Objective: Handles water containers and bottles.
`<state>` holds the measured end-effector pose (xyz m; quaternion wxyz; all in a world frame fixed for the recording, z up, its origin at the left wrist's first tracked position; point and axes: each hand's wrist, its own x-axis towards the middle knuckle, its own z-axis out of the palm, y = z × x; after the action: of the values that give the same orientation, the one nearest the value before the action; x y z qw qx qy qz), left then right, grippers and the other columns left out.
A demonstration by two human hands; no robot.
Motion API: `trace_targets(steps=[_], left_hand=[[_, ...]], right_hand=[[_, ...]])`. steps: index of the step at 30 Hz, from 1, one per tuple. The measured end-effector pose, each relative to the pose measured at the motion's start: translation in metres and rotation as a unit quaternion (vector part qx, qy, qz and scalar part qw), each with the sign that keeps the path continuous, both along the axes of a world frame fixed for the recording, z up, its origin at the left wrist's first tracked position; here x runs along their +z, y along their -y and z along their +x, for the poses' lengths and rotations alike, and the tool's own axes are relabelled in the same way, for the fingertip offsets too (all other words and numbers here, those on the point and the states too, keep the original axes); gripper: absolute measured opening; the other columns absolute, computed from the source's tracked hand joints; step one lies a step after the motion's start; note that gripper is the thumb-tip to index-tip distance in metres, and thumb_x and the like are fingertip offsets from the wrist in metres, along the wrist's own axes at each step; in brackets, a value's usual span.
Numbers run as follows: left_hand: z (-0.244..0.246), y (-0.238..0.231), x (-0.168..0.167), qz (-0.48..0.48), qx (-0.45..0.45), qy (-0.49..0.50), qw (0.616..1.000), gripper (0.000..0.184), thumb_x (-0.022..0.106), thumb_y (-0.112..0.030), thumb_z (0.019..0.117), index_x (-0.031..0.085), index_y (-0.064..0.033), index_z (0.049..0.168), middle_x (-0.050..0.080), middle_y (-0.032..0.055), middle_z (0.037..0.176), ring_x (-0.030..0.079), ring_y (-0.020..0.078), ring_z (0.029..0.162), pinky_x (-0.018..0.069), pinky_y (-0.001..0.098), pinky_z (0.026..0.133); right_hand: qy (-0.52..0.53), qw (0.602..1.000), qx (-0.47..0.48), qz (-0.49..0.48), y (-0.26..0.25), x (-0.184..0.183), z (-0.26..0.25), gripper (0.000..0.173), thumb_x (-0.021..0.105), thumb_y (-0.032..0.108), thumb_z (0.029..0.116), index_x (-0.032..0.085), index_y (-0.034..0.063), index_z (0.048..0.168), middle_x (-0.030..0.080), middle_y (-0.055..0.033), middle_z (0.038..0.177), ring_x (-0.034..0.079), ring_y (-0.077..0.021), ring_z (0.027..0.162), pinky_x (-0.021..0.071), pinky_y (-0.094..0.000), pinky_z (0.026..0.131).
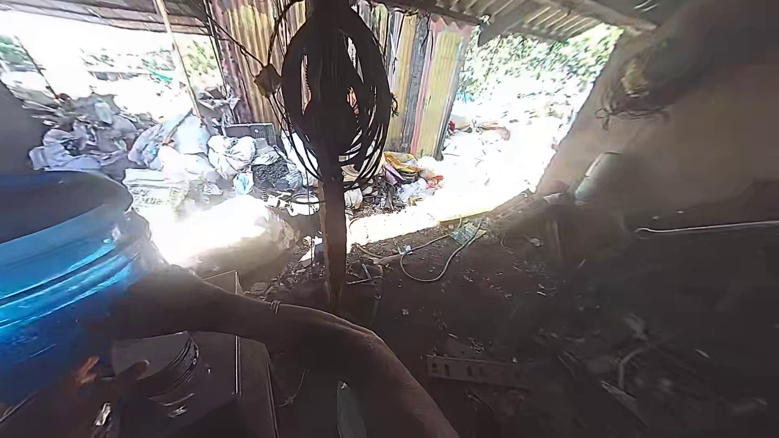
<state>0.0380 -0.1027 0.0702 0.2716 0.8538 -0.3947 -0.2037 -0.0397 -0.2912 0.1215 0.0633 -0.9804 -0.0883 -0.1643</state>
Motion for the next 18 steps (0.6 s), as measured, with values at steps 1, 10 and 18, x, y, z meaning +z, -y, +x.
trace_targets(steps=[1,10,18], left_hand=[[-0.001,0.000,0.005,0.016,-0.009,-0.013,1.000,0.087,0.064,-0.050,0.0962,0.025,-0.0045,0.160,0.056,0.0369,0.132,0.059,0.0478,0.119,0.0444,0.0639,0.102],[0.008,0.013,0.007,-0.076,-0.023,0.103,0.991,0.080,0.065,-0.049,0.0965,0.039,0.0017,0.153,0.047,0.0352,0.146,0.046,0.0496,0.135,0.0362,0.0664,0.109],[0.010,0.019,0.012,-0.092,0.000,0.037,0.995,0.061,0.059,-0.041,0.1019,0.048,-0.0006,0.146,0.053,0.0288,0.142,0.049,0.0422,0.134,0.0368,0.0635,0.108]], right_hand=[[0.003,1.000,0.005,-0.012,0.000,-0.003,0.005,0.044,0.048,0.039,0.1059,0.077,0.0071,0.096,0.074,-0.0105,0.091,0.070,-0.0281,0.090,0.0519,-0.0504,0.077],[0.071,0.997,0.000,-0.030,0.000,-0.018,0.018,0.036,0.046,0.030,0.1080,0.071,0.0068,0.117,0.073,-0.0120,0.092,0.071,-0.0297,0.088,0.0539,-0.0463,0.076],[-0.001,0.991,0.073,-0.115,0.012,0.002,0.005,0.031,0.050,0.017,0.1064,0.066,0.0073,0.132,0.073,-0.0127,0.104,0.070,-0.0285,0.092,0.0554,-0.0443,0.079]])
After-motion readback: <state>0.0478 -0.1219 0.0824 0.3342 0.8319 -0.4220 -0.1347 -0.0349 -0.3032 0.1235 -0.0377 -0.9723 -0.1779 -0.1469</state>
